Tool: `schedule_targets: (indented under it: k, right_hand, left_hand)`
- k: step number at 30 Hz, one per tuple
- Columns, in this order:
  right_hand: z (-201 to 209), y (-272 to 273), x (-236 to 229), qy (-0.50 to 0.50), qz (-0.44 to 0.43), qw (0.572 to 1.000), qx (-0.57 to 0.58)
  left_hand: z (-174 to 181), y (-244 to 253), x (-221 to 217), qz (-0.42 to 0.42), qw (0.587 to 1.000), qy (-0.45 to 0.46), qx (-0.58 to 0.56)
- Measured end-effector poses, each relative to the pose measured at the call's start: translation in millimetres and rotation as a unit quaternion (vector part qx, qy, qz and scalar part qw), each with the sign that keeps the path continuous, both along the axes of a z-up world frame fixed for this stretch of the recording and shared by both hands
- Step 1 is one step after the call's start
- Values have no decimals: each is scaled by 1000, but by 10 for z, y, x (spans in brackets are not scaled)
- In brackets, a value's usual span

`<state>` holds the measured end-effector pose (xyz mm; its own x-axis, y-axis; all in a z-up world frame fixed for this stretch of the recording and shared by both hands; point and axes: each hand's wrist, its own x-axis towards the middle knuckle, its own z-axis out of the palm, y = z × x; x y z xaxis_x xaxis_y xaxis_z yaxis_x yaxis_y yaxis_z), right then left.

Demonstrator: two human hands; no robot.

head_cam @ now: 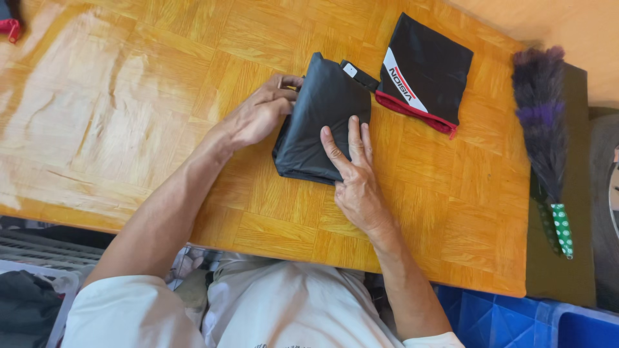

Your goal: The person folds a black fabric item, places it inside a black zippered pouch, and zips the pouch closed by hand.

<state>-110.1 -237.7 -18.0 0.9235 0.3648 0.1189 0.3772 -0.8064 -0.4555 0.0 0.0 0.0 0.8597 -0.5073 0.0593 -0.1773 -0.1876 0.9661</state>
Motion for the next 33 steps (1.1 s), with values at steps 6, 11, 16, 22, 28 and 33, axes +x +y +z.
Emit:
schedule_targets:
  k: [6,11,16,22,28,33]
  right_hand:
    - [-55,-14,-6,-12,5,1000,-8]
    - [-38,-54,-10,-6,23,999,48]
    - [226,-127,-28,1,74,986,149]
    - [445,-11,-49,73,19,819,569]
    - [613,128,51,54,12,785,618]
    - [738,176,155,9,-131,833,538]
  left_hand:
    - [373,-295,-291,177,971,158,3]
    - [116,-455,-243,246,940,202,-120]
    - [48,-531,-415,261,937,107,-207]
    - [11,-590,-594,182,851,-472,-142]
    - [-288,-747,-662,247,719,-649,-33]
    - [-98,-868,-729,289,678,-675,34]
